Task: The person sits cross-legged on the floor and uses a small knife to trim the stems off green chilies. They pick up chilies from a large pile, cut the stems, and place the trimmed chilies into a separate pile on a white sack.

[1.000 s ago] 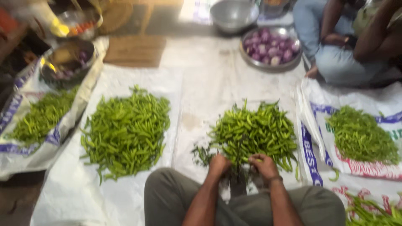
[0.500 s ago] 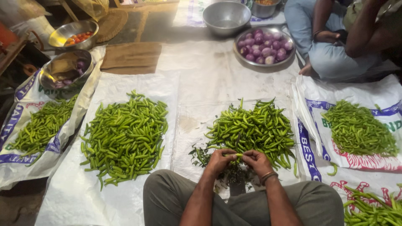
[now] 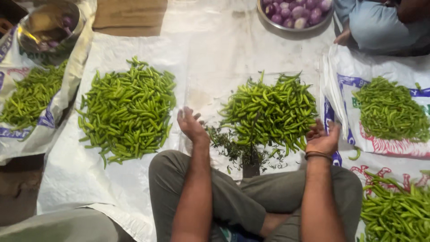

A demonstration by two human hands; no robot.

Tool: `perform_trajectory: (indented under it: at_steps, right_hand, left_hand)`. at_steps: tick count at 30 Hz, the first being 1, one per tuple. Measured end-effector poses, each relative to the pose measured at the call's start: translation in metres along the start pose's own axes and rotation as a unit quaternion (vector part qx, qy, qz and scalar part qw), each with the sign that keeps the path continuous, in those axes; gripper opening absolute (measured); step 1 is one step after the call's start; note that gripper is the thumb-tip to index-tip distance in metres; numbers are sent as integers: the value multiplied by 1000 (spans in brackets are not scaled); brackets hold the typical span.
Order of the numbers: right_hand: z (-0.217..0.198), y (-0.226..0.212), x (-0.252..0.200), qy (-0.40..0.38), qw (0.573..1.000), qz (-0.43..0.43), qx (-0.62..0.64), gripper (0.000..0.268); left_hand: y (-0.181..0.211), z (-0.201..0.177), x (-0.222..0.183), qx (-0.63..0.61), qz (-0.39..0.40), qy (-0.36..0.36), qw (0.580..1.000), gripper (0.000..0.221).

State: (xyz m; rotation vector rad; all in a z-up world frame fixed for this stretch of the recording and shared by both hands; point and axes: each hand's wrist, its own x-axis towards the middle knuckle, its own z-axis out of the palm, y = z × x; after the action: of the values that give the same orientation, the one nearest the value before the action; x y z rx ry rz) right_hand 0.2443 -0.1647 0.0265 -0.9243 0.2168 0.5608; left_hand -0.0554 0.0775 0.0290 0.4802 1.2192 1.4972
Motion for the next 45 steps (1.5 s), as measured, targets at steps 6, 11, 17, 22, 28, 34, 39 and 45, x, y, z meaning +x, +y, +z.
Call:
perform_trajectory:
  at_steps: [6,11,17,22,28,34,39,45]
  right_hand:
    - [12,63,-22,-68,946,54,-312,17]
    - [-5,80,-11,-209,908,69,-356,21]
    - [-1,83,-6,-182,892,81,-406,22]
    - [4,74,-22,-227,888,73,-394,23]
    - [25,70,-51,-331,895,180,-240,27]
    - [15,84,-48,-318,918,152,-180,17]
    - [10,84,-38,-326,903,126,-249,14]
    - [9,87,-31,-323,890,130,-294,20]
  left_hand:
    - [-34,21,-44,459,4,-216,862,29]
    - [-56,24,-52,635,145,-302,696,23]
    - [-53,45,-42,742,191,-366,528,20]
    - [-23,40,-42,563,-6,-292,773,25]
    - [12,18,-59,67,-186,-426,883,29]
    - [-3,7,-85,210,-151,-570,780,27]
    - [-5,12,-99,254,-189,-565,762,25]
    - [-3,11,-94,321,-154,-533,767,28]
